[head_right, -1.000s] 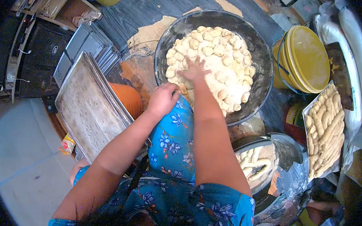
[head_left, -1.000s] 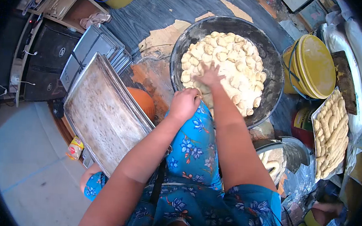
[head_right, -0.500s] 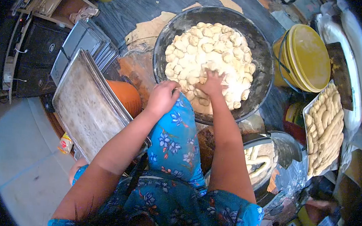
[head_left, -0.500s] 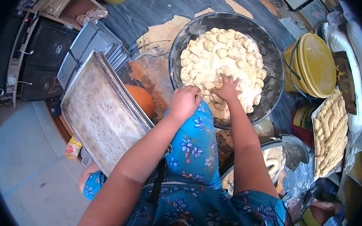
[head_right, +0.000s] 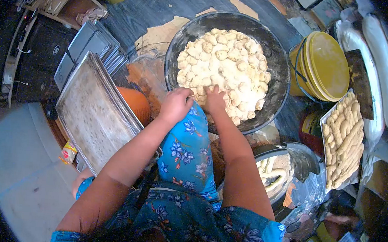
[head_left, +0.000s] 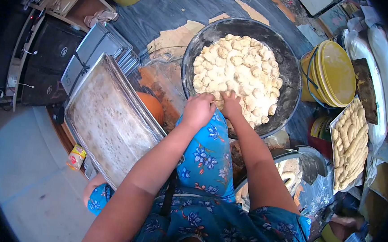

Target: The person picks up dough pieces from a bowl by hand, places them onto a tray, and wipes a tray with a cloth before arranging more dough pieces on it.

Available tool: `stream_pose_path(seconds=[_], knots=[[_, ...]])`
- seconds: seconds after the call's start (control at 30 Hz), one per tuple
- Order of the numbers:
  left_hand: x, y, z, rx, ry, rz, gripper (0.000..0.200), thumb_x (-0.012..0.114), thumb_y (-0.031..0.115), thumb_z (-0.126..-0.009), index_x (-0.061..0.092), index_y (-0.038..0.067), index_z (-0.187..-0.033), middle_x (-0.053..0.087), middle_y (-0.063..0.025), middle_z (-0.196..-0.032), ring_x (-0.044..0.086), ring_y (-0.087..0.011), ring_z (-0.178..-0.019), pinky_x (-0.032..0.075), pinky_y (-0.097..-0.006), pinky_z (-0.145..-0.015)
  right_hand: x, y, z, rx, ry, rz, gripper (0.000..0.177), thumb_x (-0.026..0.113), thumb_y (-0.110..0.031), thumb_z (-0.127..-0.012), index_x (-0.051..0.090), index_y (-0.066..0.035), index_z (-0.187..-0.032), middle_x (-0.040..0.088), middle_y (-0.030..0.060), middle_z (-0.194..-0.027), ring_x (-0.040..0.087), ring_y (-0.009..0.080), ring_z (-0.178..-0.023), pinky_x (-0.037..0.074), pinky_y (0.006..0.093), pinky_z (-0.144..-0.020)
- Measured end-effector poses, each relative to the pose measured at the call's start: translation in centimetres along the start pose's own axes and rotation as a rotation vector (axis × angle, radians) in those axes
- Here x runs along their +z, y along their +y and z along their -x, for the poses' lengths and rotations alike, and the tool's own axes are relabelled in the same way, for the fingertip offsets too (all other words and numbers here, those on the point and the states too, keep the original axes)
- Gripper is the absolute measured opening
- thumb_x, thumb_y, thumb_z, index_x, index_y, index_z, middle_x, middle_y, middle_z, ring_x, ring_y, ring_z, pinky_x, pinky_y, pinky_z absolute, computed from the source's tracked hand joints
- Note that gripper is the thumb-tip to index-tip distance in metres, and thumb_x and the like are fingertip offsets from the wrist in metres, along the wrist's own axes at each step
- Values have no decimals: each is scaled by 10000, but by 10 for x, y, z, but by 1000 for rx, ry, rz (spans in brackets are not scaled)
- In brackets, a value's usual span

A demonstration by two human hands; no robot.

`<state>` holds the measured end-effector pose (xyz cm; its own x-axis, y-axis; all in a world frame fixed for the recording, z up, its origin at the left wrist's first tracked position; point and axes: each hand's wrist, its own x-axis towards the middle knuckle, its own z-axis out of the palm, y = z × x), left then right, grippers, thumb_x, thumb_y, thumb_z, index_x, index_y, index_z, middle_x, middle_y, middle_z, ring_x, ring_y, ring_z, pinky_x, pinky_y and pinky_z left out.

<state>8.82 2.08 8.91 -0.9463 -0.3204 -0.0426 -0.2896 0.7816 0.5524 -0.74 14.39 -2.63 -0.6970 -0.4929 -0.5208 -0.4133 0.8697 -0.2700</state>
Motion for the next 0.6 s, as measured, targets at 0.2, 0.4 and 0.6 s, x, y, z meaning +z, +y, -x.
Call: stream_pose_path(seconds=[0.2, 0.4, 0.6], knots=[[-1, -2, -1, -13, -31, -6, 175, 611, 177, -814, 666, 58, -930, 666, -139, -964, 609, -320, -948, 456, -449, -854, 18, 11, -3, -116, 81, -10, 591, 759, -218, -689, 547, -223, -1240, 440, 148, -1240, 543, 396, -1059, 548, 461, -806], [1, -3, -2, -16, -11, 0, 152, 588, 193, -814, 661, 69, -861, 666, -133, -894, 620, -331, -895, 470, -465, -802, 26, 50, -46, -82, 312, -321, 690, 757, -178, -620, 545, -77, -1269, 568, 217, -1122, 598, 352, -999, 523, 413, -827], [7, -3, -4, -46, -153, -199, 186, 522, 214, -832, 651, 113, -921, 671, -82, -923, 635, -263, -945, 445, -460, -804, -7, 81, -38, 59, 338, -928, 711, 756, -108, -646, 481, 7, -1291, 608, 133, -1000, 591, 215, -847, 492, 327, -707]])
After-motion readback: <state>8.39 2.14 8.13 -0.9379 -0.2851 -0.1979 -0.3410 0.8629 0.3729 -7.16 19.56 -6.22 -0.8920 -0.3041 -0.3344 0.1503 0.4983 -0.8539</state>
